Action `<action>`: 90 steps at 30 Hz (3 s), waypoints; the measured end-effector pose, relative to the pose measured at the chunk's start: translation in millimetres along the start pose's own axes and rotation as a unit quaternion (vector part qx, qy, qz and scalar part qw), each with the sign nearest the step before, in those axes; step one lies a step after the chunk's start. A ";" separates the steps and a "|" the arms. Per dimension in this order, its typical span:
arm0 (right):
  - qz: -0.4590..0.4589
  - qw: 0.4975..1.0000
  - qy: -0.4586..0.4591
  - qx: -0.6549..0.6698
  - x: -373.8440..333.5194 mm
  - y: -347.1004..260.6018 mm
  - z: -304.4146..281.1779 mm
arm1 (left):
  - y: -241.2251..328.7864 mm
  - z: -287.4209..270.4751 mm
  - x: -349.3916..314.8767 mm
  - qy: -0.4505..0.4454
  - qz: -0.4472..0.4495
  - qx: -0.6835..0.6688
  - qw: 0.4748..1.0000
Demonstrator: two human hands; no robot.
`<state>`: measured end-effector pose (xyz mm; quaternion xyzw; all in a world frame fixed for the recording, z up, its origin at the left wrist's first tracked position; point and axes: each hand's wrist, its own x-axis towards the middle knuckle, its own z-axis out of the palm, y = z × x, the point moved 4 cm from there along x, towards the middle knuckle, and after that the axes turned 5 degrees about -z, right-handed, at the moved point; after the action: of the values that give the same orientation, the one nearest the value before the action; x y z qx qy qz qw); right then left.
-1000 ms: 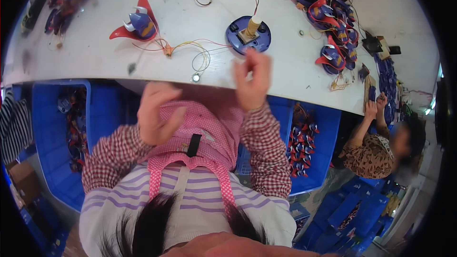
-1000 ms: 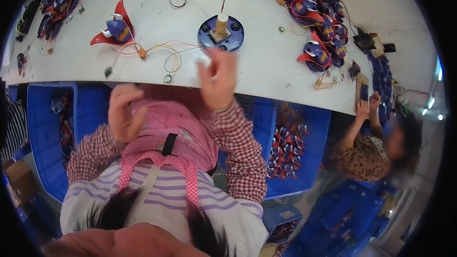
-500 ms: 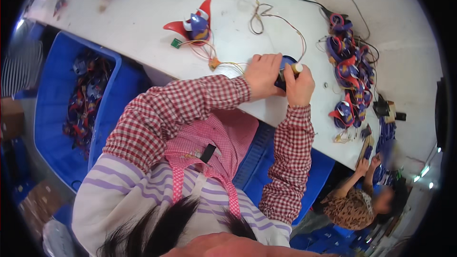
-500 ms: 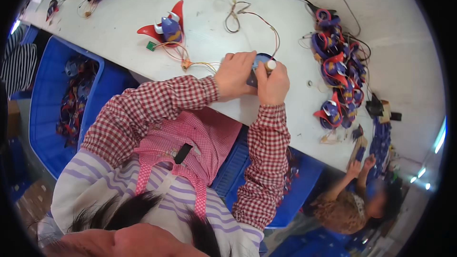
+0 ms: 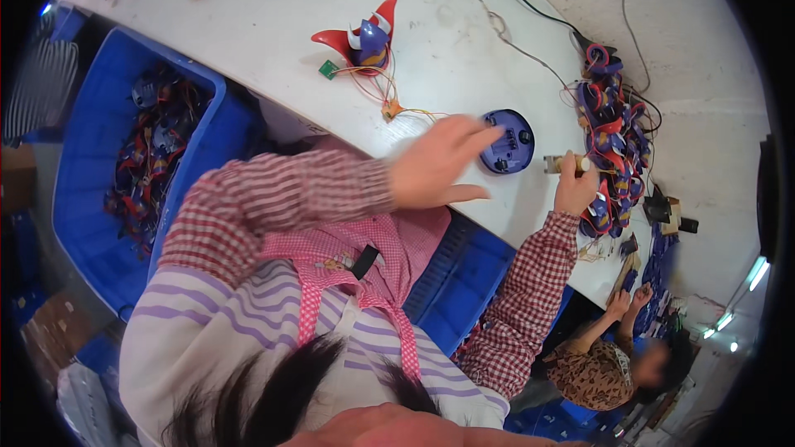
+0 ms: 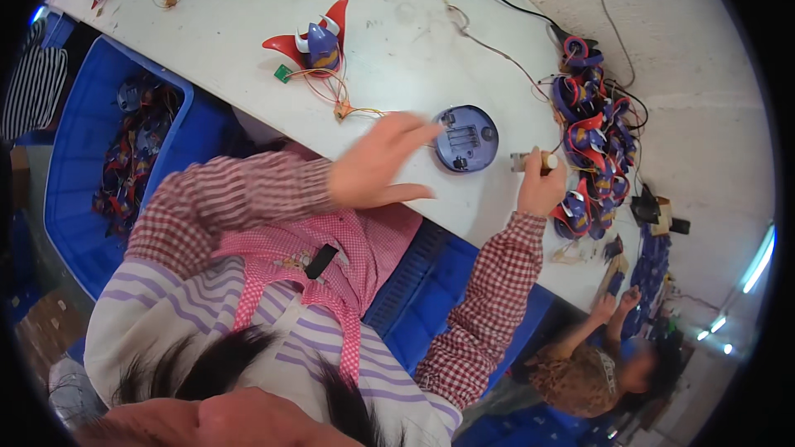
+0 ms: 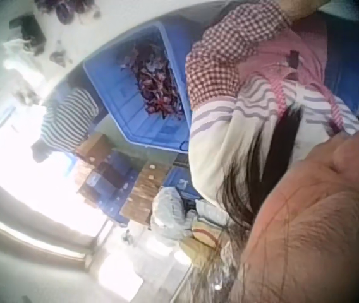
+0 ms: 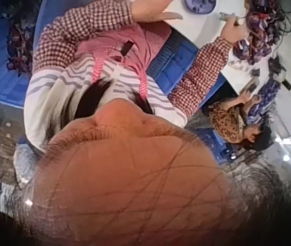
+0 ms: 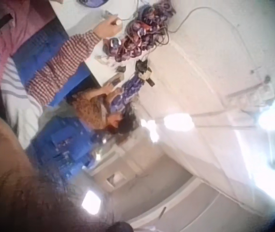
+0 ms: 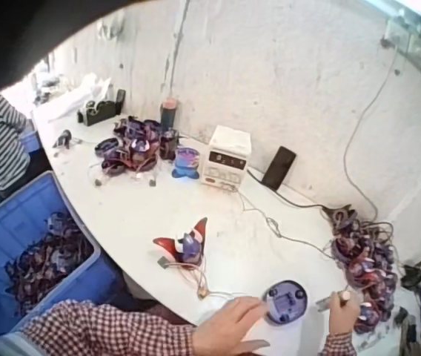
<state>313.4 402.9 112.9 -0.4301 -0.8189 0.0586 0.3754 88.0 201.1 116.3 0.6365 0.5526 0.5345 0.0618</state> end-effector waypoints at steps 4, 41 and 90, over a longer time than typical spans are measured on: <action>0.101 0.992 -0.076 -0.030 -8.5 30.5 10.7 | -43.0 -102.2 -63.2 0.067 -0.137 0.173 0.973; -0.116 0.905 -0.204 0.355 -95.0 -268.1 80.4 | -34.6 -108.8 -80.1 0.034 0.064 0.105 0.992; 0.093 0.981 0.031 0.166 -15.8 -69.2 53.5 | -73.8 35.2 46.2 -0.117 -0.257 -0.171 0.944</action>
<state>237.5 360.1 94.9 -0.4375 -0.7425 0.2149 0.4595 58.9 282.8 80.4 0.5109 0.5866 0.5089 0.3688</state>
